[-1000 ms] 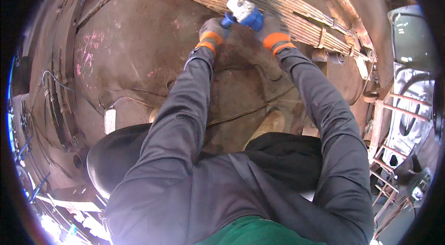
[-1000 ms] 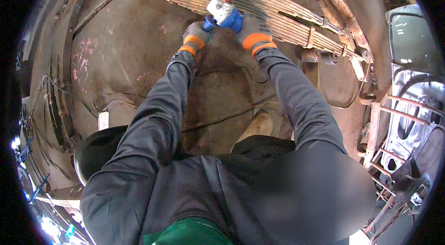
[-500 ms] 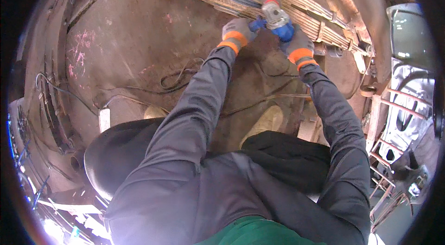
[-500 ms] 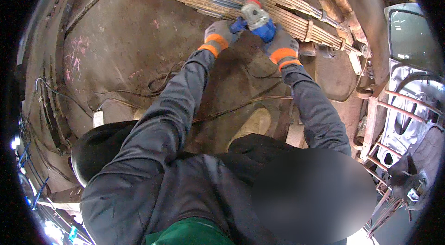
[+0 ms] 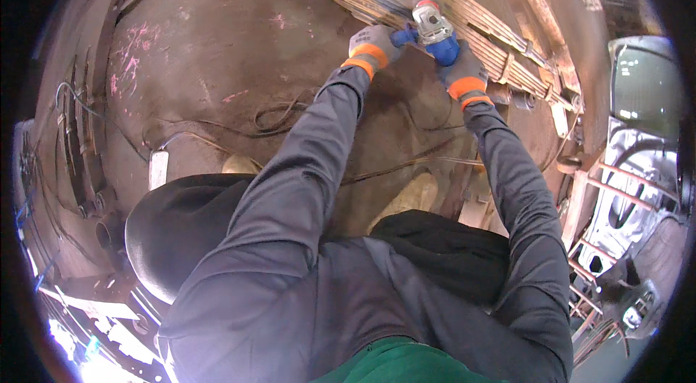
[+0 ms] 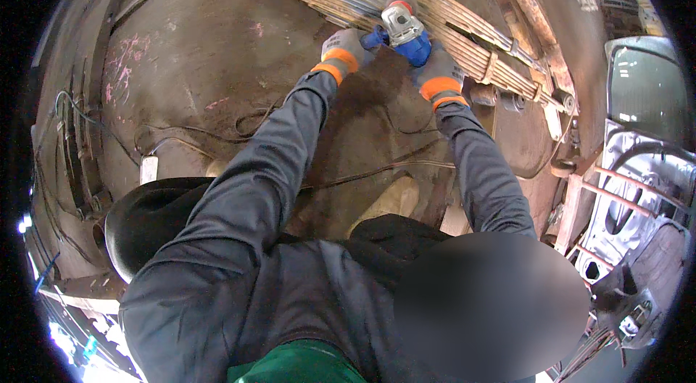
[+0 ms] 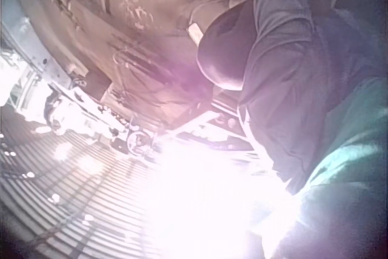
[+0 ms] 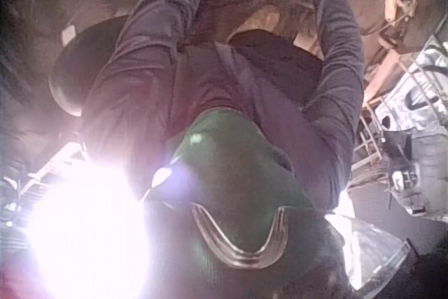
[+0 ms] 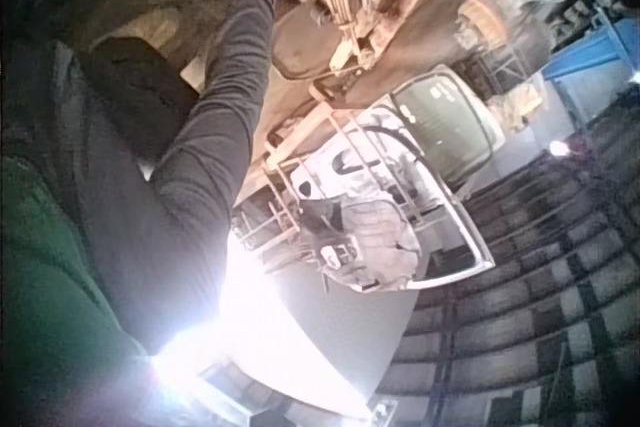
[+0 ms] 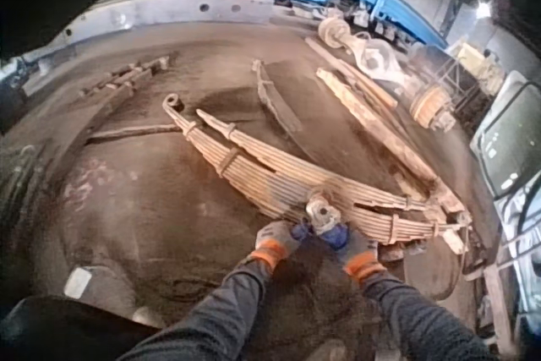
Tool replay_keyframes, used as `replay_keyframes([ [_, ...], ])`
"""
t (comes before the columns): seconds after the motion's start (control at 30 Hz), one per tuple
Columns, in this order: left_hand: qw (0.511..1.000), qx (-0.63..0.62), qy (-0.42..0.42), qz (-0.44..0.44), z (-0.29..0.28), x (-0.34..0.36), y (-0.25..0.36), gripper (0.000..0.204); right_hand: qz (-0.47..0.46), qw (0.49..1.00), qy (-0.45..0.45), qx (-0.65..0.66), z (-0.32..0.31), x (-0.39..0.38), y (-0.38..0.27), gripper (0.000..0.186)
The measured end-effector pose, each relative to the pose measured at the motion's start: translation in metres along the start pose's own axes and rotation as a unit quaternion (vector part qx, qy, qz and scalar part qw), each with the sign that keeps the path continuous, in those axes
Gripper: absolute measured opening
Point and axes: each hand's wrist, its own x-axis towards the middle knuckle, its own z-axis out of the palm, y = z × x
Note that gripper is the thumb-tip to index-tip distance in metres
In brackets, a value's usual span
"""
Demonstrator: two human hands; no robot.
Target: The person uses an angle grinder to remove rust from a bundle of metal rods. The person holds the bundle with one hand and operates the grinder with the other, moving along the length of the rods to clean their surfaces.
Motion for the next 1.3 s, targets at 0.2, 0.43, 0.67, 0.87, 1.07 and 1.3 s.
replay_keyframes([
  [0.2, 1.000, 0.010, -0.014, -0.007, -0.031, 0.007, -0.017, 0.041, -0.020, 1.000, 0.000, -0.007, 0.004, 0.016, -0.032, 0.060],
  [0.43, 1.000, 0.012, -0.018, 0.014, -0.004, 0.022, -0.007, 0.037, 0.012, 1.000, 0.004, -0.010, 0.001, 0.012, -0.008, 0.060],
  [0.67, 0.999, 0.004, -0.018, 0.041, 0.046, 0.006, 0.024, 0.043, 0.025, 1.000, 0.008, 0.007, 0.001, -0.011, 0.051, 0.061],
  [0.87, 0.999, -0.013, 0.003, 0.031, 0.035, -0.004, 0.009, 0.047, 0.012, 1.000, 0.003, -0.005, 0.001, -0.016, 0.028, 0.056],
  [1.07, 1.000, -0.018, 0.008, -0.014, -0.004, 0.013, -0.028, 0.051, -0.039, 0.999, 0.019, -0.022, 0.008, 0.011, -0.023, 0.049],
  [1.3, 0.996, 0.002, -0.017, -0.088, -0.035, 0.034, -0.059, 0.045, -0.096, 0.994, 0.041, -0.002, 0.019, 0.032, -0.068, 0.039],
])
